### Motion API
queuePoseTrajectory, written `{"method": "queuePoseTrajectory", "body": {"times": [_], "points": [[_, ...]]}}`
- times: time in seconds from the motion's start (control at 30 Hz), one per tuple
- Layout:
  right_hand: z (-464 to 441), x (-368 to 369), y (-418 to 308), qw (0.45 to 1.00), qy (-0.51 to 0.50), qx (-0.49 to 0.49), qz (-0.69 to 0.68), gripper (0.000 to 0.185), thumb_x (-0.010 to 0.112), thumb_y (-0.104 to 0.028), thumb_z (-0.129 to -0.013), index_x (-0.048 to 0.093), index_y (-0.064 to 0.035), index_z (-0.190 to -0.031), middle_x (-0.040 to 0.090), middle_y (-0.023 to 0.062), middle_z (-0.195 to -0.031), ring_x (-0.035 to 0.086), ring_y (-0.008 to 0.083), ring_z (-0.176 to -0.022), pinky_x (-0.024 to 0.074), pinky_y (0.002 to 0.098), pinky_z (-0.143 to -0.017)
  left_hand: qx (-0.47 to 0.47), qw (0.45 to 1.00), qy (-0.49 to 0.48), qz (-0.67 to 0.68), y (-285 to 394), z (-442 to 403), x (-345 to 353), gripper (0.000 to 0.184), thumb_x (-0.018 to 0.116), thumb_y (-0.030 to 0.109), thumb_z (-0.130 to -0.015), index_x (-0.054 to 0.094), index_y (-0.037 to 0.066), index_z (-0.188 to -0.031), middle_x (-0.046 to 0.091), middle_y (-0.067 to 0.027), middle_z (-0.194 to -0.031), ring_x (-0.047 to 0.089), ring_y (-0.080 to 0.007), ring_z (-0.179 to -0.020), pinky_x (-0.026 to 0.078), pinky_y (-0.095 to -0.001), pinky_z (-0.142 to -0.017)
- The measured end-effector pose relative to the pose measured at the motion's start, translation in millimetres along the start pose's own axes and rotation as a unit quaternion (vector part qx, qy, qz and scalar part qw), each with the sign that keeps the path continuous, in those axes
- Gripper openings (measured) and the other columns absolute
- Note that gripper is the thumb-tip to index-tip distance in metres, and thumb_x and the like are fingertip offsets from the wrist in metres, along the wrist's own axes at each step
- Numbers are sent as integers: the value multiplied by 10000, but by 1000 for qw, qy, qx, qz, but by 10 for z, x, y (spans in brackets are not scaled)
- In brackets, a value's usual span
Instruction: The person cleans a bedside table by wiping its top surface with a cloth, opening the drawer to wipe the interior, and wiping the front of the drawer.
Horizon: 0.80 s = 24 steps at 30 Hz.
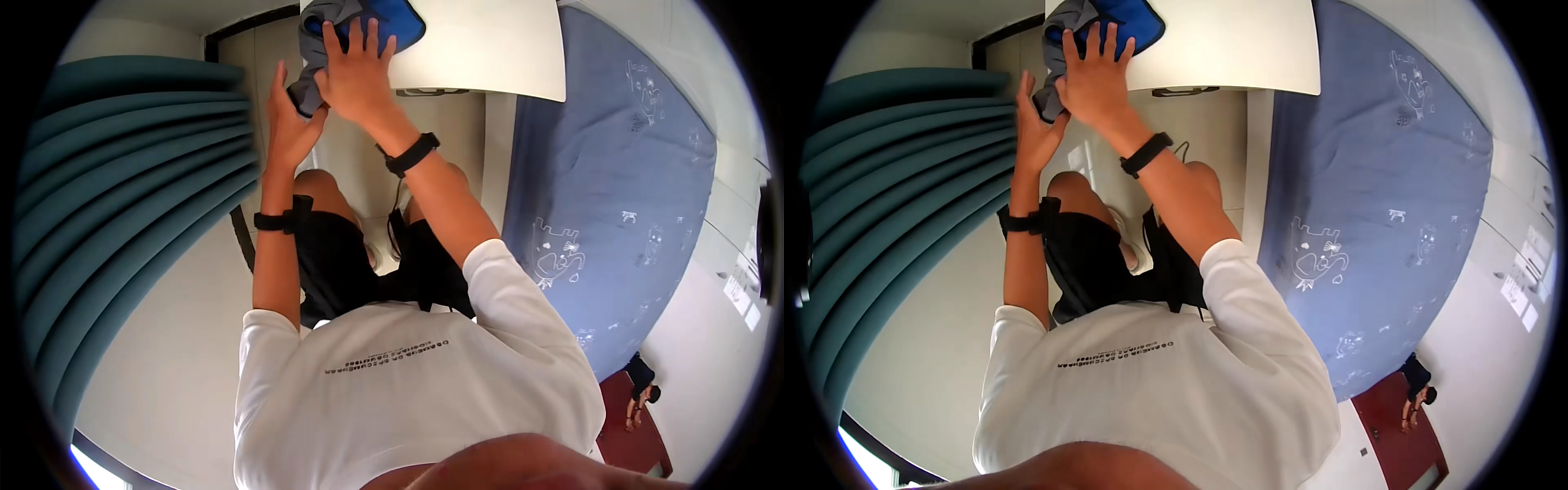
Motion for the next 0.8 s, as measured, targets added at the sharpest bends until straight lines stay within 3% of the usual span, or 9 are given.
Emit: {"method": "queuePoseTrajectory", "body": {"times": [0.17,0.27,0.4,0.47,0.5,0.57,0.67,0.73,0.8], "points": [[43,-290,569,999,-38,-9,-5,571,581,-158,-839,477,-209,-1398,416,217,-1437,364,471,-1350,255,702,-1056,13,996,-59,58,276,118,10,843,716,227,-857,219,64,-1518,361,-225,-1490,319,-383,-1399,277,-420,-1146],[-316,-581,1363,994,-69,52,72,583,584,-64,-790,497,-185,-1354,469,229,-1383,491,400,-1253,428,559,-1000,36,993,-107,34,242,-133,-227,737,668,207,-897,272,70,-1503,376,-188,-1501,349,-343,-1399,293,-420,-1140],[-370,-1103,2485,970,-106,95,195,666,560,-27,-789,392,-193,-1412,487,254,-1329,616,485,-1013,526,530,-841,111,979,-166,-41,587,-210,-661,527,641,156,-916,457,59,-1400,530,-168,-1381,481,-296,-1313,357,-381,-1095],[-268,-1427,2859,952,-128,160,227,652,532,-67,-846,362,-250,-1448,466,210,-1372,593,487,-1070,512,553,-872,130,973,51,185,1085,-354,-1251,279,628,68,-928,595,40,-1203,671,-104,-1127,614,-145,-999,469,-295,-944],[-83,-1395,2785,951,-118,151,241,641,555,-91,-845,373,-245,-1439,457,201,-1384,586,483,-1089,508,555,-886,149,973,56,167,1100,-211,-1279,200,593,75,-935,606,42,-1132,655,-133,-1108,614,-204,-1008,465,-345,-965],[-157,-1478,2730,948,-120,155,252,630,564,-108,-842,385,-239,-1432,474,210,-1365,595,480,-1076,511,548,-884,207,809,75,546,1625,-331,-2026,245,403,170,-940,586,15,-989,613,-138,-1003,583,-310,-973,422,-478,-918],[11,-1344,2406,950,-117,194,217,604,587,-160,-835,416,-211,-1412,534,245,-1287,624,463,-1029,521,524,-870,154,779,122,595,2218,-234,-2382,218,366,190,-926,500,19,-912,486,-108,-854,464,-267,-970,307,-501,-967],[96,-1097,2004,967,-105,151,175,536,600,-175,-824,489,-171,-1349,586,250,-1212,639,442,-1005,529,506,-854,129,597,-193,768,2396,-309,-2413,144,376,171,-908,388,66,-811,359,-73,-778,380,-229,-832,301,-450,-835],[148,-884,1671,985,-91,110,94,435,597,-152,-809,561,-135,-1242,637,202,-1126,657,417,-943,536,510,-812,129,570,-181,791,2297,-407,-2716,156,372,131,-888,327,95,-743,323,-64,-741,340,-205,-781,275,-403,-770]]}}
Point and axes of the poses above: each hand's wrist, its own z-axis away from the middle knuckle, its own x-axis out of the palm, y = z × x, the point moved 6 cm from there along -z, towards the middle knuckle
